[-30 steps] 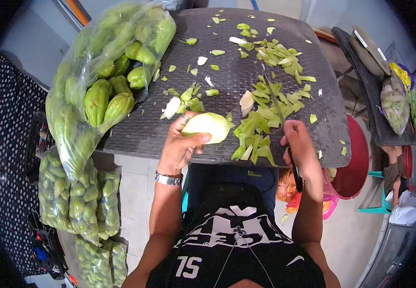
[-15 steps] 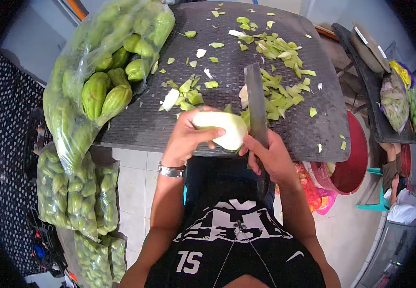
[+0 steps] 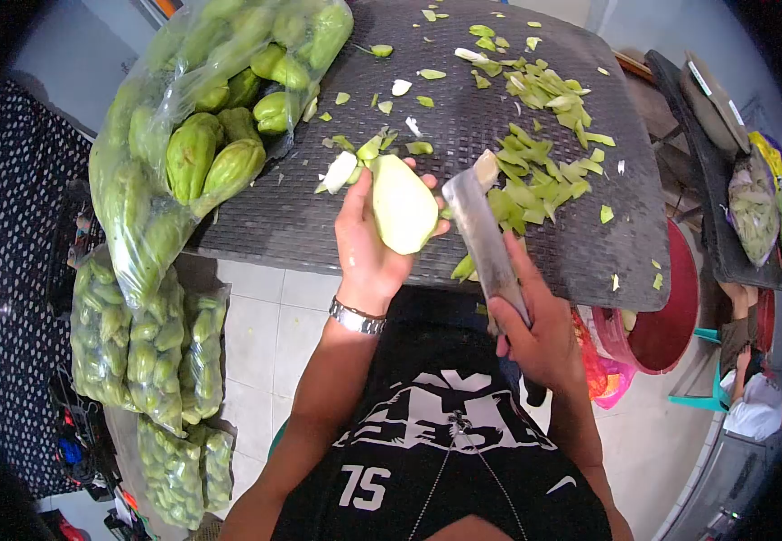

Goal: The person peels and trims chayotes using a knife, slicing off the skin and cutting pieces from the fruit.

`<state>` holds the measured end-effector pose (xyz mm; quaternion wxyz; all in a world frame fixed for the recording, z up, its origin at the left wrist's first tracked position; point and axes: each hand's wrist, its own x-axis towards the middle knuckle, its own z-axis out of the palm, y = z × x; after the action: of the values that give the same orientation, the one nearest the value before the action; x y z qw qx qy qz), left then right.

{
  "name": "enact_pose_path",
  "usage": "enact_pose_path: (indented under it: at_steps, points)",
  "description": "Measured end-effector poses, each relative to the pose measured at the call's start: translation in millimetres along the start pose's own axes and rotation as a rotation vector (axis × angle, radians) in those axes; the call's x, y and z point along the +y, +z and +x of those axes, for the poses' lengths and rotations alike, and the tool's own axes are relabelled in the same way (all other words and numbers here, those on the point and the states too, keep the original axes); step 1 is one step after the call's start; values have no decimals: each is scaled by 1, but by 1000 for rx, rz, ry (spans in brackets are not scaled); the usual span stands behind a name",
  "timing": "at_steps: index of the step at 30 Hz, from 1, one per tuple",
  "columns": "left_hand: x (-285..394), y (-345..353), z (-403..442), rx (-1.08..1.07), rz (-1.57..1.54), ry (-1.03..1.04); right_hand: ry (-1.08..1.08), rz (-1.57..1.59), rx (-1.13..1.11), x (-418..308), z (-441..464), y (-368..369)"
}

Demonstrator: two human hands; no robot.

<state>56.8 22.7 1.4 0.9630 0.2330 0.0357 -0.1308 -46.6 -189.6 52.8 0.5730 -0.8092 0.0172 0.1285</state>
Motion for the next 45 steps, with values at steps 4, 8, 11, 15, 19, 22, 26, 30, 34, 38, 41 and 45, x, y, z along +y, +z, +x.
enact_pose_path:
  at_steps: [4,8,11,15,19,22,26,30,34,38,41,45]
  points:
    - [-9,7,4,109,19,162,81,-112,-126,4,-8,-3]
    - [-10,7,4,72,34,133,-26,-168,-67,17,-8,4]
    - [-13,8,3,62,25,108,-59,-154,-50,18,-7,5]
    - [-17,21,-2,133,109,87,-92,-154,-42,15,-6,4]
    - [-24,21,-5,137,120,68,-36,-127,-54,15,-6,4]
    - [-22,21,-3,124,130,77,28,-143,-96,16,-12,2]
    - [-31,31,-4,139,153,100,-40,-85,-68,23,-11,3]
    - [-36,35,-4,133,127,90,-7,-3,-82,22,-6,4]
    - [-37,32,-1,167,135,77,31,13,-106,20,-8,3]
    - [-45,28,2,157,147,95,38,131,-128,25,-7,2]
    - [-50,31,2,194,176,138,123,268,-169,23,-5,2]
    - [-50,27,3,188,204,163,153,418,-242,28,0,2]
